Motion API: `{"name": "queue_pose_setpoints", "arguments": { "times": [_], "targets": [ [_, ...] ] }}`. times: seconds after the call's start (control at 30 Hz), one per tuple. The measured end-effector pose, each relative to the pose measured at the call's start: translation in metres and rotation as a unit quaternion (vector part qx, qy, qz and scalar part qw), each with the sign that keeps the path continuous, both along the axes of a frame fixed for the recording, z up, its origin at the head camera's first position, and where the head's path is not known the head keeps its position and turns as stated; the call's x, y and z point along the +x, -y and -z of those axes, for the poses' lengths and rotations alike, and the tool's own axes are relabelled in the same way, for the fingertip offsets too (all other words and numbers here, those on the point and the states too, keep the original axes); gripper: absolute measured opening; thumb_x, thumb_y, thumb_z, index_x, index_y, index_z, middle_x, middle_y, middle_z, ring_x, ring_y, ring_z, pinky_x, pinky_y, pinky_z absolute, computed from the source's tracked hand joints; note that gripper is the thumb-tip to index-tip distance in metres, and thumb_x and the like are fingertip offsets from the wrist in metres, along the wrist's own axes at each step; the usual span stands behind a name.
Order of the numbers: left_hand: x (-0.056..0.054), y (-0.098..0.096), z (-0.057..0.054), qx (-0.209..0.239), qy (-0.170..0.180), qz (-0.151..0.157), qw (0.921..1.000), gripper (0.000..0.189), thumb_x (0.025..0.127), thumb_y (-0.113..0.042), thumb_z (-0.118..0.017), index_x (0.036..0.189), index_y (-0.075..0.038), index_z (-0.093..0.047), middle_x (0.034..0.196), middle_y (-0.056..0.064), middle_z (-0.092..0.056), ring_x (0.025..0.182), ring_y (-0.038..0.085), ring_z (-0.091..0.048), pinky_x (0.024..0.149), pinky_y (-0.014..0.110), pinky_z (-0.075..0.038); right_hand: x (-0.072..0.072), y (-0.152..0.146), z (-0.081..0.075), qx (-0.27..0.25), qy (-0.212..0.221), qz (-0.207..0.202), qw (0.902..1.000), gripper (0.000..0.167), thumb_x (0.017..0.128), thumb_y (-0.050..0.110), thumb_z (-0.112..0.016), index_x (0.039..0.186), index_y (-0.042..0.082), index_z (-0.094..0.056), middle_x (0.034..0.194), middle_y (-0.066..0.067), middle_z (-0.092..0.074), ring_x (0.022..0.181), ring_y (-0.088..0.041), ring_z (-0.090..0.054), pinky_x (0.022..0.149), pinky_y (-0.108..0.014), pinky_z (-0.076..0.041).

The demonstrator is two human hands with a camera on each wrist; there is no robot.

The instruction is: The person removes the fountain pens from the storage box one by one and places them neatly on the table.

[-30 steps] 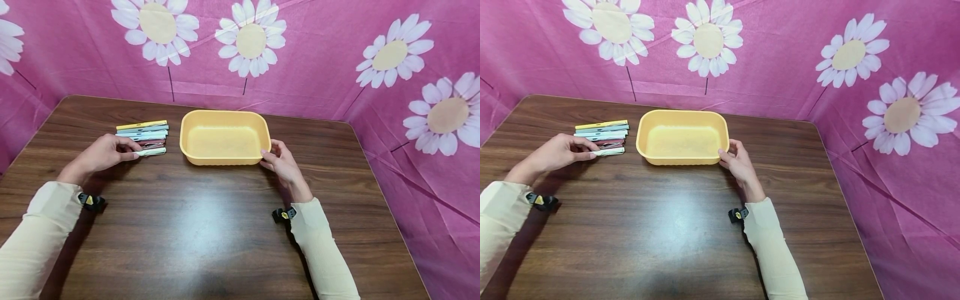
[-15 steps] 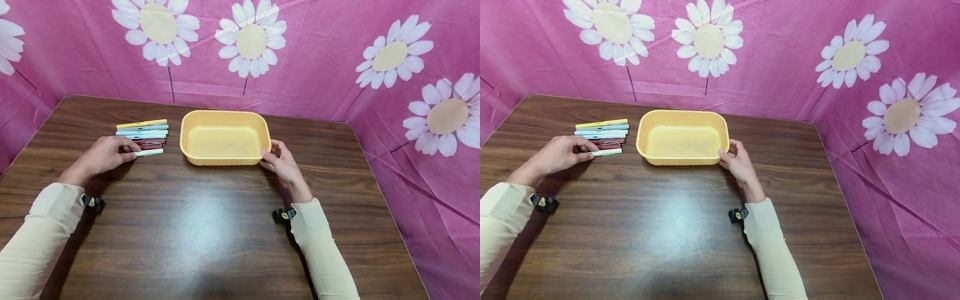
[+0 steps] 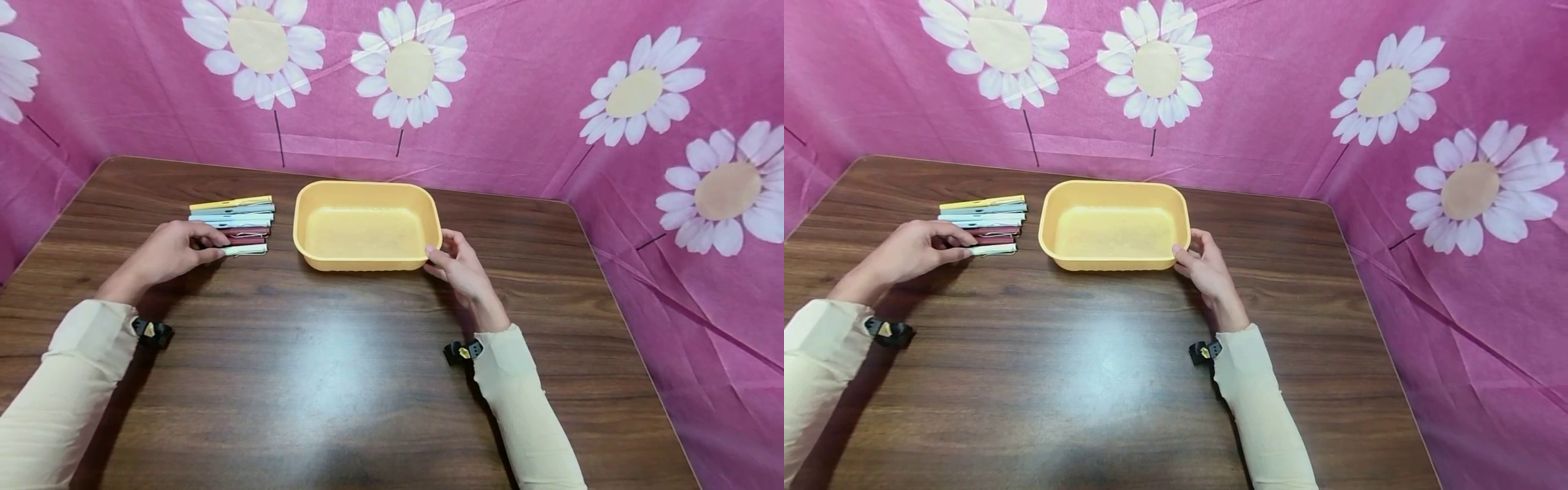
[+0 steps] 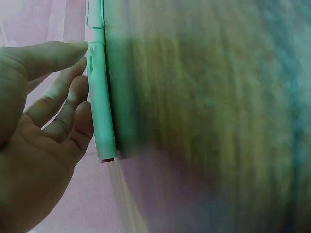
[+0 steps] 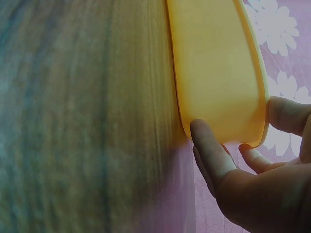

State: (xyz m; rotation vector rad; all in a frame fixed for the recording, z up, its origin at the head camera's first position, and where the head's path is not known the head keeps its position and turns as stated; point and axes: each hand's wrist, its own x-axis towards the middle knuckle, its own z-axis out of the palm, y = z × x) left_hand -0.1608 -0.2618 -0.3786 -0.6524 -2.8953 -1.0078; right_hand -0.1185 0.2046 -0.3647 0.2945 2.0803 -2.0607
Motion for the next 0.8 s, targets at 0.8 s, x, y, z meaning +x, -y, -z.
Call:
{"name": "queue_pose_setpoints", "arguments": {
  "times": [0.8],
  "targets": [
    [0.010, -0.016, -0.020, -0.002, 0.020, -0.033, 0.9992, 0.015, 0.096, -0.016, -0.071, 0.107, -0.007, -0.076, 0.095, 0.010, -0.072, 0.081, 0.020, -0.058, 0.070, 0.026, -0.042, -0.001, -0.031, -0.003, 0.010, -0.020, 0.012, 0.9997, 0.056, 0.105, 0.015, -0.055, 0.150, -0.005, -0.027, 0.130, -0.011, -0.042, 0.121, -0.024, -0.050, 0.105, -0.048, -0.045]
  ]
}}
